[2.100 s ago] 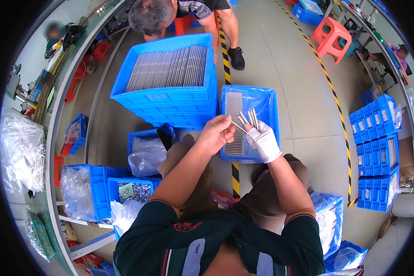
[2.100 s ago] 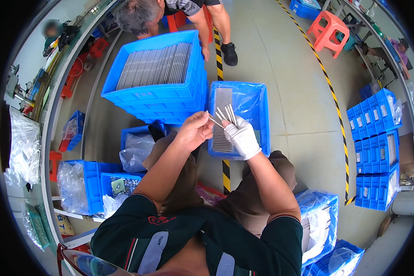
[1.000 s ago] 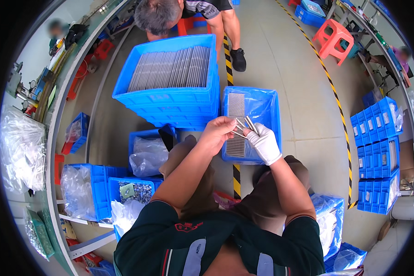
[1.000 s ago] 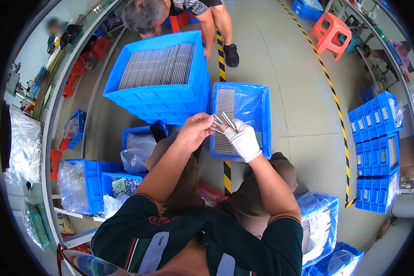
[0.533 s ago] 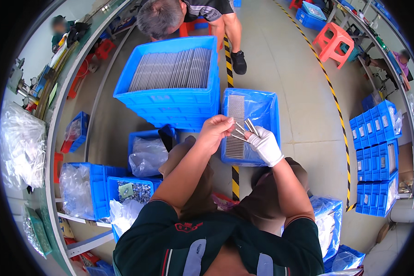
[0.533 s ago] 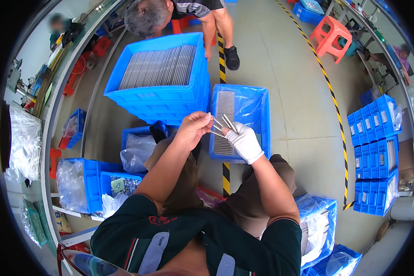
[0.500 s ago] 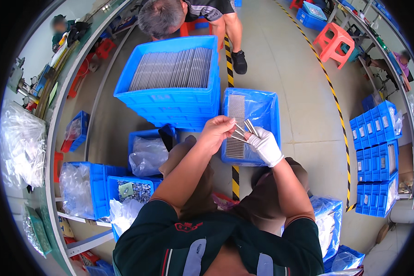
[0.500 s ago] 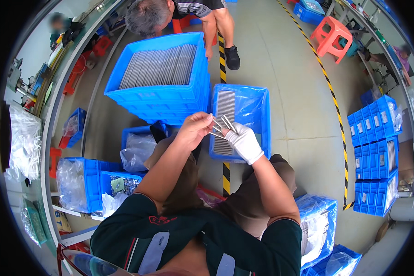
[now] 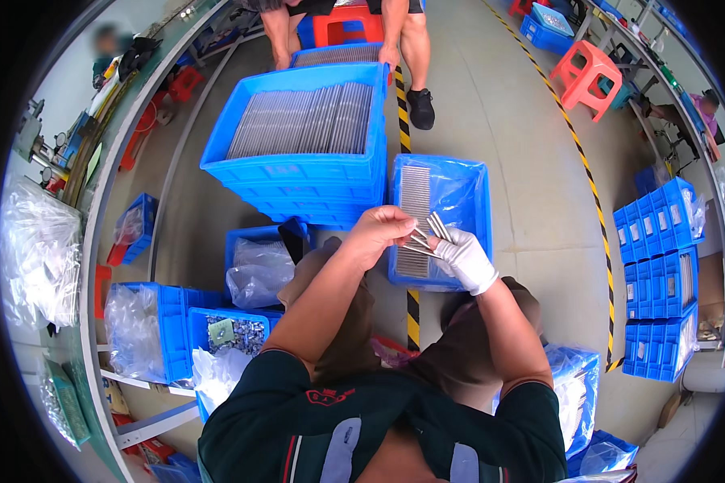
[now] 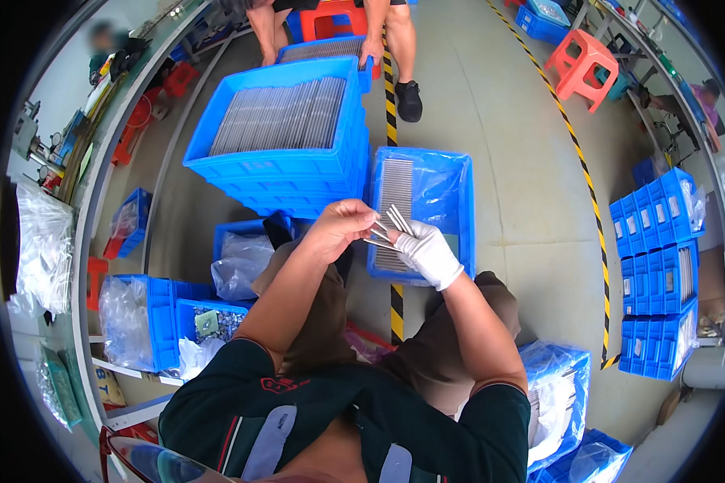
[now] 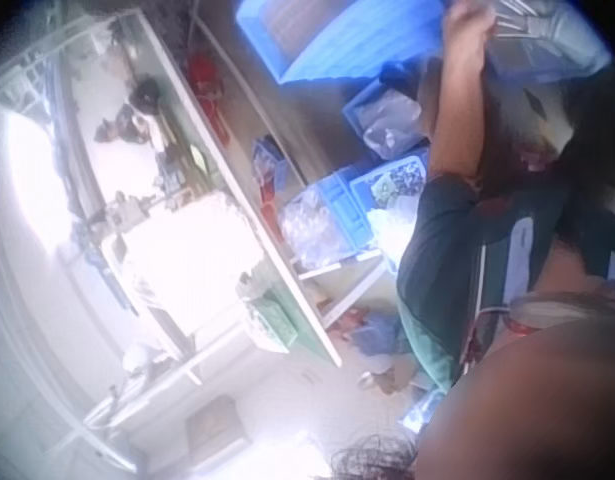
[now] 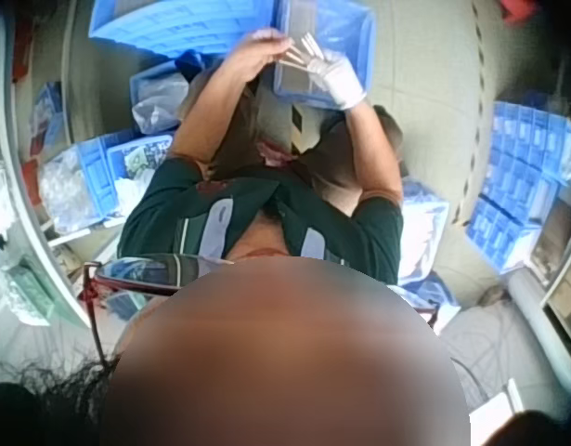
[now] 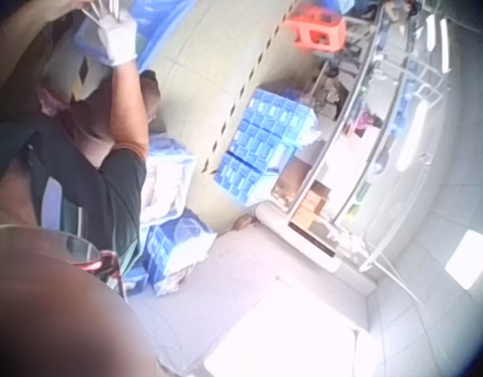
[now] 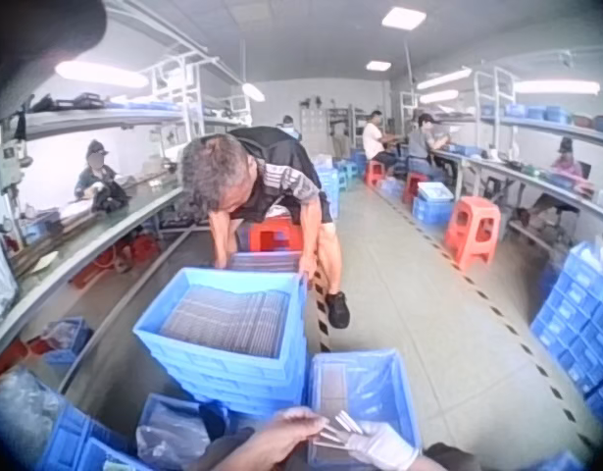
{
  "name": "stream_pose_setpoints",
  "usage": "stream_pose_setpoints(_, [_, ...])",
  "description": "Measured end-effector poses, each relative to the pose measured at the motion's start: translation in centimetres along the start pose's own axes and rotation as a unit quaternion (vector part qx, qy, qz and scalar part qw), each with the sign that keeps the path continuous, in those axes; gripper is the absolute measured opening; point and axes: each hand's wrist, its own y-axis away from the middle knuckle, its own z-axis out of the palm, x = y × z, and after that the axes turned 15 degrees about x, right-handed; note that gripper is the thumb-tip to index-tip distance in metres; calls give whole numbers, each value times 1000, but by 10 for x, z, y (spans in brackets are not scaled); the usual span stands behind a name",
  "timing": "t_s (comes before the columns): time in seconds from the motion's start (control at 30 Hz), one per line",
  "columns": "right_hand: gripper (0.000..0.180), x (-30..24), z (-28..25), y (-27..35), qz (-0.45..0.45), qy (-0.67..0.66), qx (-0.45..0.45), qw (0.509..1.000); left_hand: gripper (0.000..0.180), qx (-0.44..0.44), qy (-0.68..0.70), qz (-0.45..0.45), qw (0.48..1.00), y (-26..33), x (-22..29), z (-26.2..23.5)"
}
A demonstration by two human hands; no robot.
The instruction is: The person organizes metal pins into sets by hand, taking them from a storage bin.
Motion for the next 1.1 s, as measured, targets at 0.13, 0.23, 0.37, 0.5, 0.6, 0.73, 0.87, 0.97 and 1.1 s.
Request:
stream_pose_setpoints(0.13, [22,-1,-2,-1,11,8,-9,1000,16,68,-23,73,995,2,2,4])
stream_pose_setpoints(0.23, [24,2,0,0,15,10,-21,1000,15,39,-12,80,996,4,-2,10])
stream_pose_setpoints(0.37, [25,7,3,0,18,14,-24,999,12,7,-10,33,999,6,-8,15])
stream_pose_setpoints(0.5, [25,10,1,-3,5,46,-3,999,13,7,-35,41,999,5,-7,12])
stream_pose_setpoints(0.6, [25,14,-1,-6,-50,116,43,991,14,3,-73,53,996,4,-7,9])
stream_pose_setpoints(0.73, [23,22,-1,-8,-121,163,85,975,14,24,-77,67,995,2,-15,11])
stream_pose_setpoints(0.87, [21,26,5,-11,-156,151,107,970,14,20,-5,42,999,0,-20,13])
stream_pose_setpoints(0.97, [19,22,2,-6,-10,75,84,994,14,13,-3,43,999,2,-22,14])
stream_pose_setpoints(1.1, [20,21,0,-2,-62,86,85,991,14,-24,123,-25,992,5,-25,15])
